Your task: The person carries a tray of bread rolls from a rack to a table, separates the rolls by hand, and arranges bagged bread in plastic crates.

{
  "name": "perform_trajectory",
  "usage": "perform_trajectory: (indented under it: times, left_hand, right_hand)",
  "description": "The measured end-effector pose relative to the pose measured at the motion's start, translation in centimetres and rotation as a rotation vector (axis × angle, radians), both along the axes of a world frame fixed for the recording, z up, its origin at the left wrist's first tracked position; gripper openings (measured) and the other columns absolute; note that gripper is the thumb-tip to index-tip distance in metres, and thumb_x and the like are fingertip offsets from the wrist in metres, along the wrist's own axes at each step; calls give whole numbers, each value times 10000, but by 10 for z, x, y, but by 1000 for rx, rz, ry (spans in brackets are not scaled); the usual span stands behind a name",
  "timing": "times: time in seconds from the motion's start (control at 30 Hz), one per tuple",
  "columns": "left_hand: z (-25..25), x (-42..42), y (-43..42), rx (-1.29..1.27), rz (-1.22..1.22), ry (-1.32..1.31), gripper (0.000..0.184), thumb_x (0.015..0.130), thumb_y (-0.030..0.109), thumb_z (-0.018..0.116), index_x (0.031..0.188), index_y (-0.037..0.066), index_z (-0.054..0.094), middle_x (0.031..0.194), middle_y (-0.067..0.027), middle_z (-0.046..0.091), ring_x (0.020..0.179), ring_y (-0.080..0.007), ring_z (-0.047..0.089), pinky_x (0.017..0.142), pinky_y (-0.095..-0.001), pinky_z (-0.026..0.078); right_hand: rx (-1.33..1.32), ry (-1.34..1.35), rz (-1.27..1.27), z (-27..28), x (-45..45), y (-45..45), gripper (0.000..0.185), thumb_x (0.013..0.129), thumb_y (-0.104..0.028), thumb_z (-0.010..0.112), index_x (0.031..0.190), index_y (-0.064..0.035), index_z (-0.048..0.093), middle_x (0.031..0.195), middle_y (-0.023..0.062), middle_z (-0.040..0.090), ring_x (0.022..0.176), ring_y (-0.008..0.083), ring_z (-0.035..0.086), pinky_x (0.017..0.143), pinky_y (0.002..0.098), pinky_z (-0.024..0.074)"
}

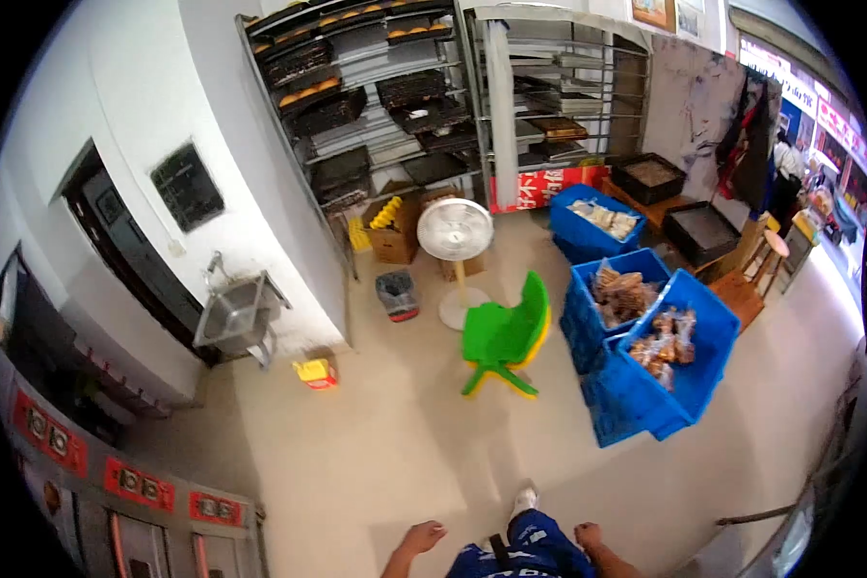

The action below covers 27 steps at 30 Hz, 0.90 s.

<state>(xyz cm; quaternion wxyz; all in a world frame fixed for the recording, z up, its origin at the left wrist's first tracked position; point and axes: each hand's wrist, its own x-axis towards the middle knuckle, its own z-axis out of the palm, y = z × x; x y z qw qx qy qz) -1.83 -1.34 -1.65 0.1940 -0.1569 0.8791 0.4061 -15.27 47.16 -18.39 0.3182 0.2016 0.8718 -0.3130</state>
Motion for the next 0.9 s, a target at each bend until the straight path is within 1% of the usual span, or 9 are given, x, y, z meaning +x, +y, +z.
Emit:
perform_trajectory:
  times: [0.1,0.13,0.17,0.33,0.6,0.63,0.67,0.8,0.9]
  left_hand:
    - [-67,-31,-43,622,450,-98,460,1025,426,640,1252,27,668,1067,-100,753,988,-206,720,880,-336,576]
    - [-87,-28,-69,519,272,-125,437,1031,421,613,1264,57,678,1119,-141,748,985,-273,726,917,-397,583]
    - [-67,-49,-91,51,-284,-119,481,1069,450,494,1293,60,665,1156,-150,741,1064,-333,699,972,-453,556]
    - [-54,-108,-145,240,684,-309,476,1045,430,539,1310,53,659,1189,-151,731,1090,-318,690,983,-443,553]
    - [-9,-263,-273,400,1107,-70,488,1006,400,612,1336,42,649,1242,-152,715,1132,-293,676,1002,-427,547]
    - [-10,-285,-295,410,1125,-48,491,1001,396,621,1339,41,648,1249,-153,713,1138,-290,675,1004,-425,546]
    - [-12,-305,-319,423,1140,-31,494,996,392,630,1342,39,647,1256,-153,711,1143,-287,673,1006,-423,545]
    - [-29,-365,-423,452,1176,12,511,977,377,667,1355,34,642,1282,-154,704,1164,-275,666,1015,-415,542]
    - [-28,-392,-511,433,1187,23,527,962,365,694,1365,30,638,1302,-155,698,1180,-266,661,1022,-408,540]
  right_hand:
    - [63,-27,432,-25,-43,-61,425,893,-459,651,1036,-91,807,933,130,794,904,286,763,849,422,599]
    - [85,-63,619,-50,-58,-79,457,887,-506,641,1037,-108,808,947,128,795,945,300,762,882,424,591]
    - [81,-119,712,-46,-81,-100,455,895,-506,638,1035,-107,807,946,127,795,939,296,761,877,422,591]
    - [6,-325,784,-2,-218,-208,450,933,-501,621,1027,-100,803,943,117,793,905,277,755,852,412,590]
    - [-375,-556,569,-17,-465,-423,452,994,-494,595,1014,-91,797,937,103,789,851,247,746,811,396,590]
    - [-204,-484,744,-14,-506,-476,467,1020,-490,581,1005,-74,792,937,100,785,830,224,738,792,395,588]
    - [-24,-419,909,37,-547,-539,485,1045,-487,567,996,-57,786,936,97,781,808,201,729,772,393,585]
    - [-567,-172,689,173,-651,-741,505,1032,-481,621,939,-7,767,944,109,782,845,218,744,842,377,604]
    - [-856,-292,544,262,-688,-883,458,1066,-441,584,1127,-13,734,1080,128,767,975,229,743,941,390,591]
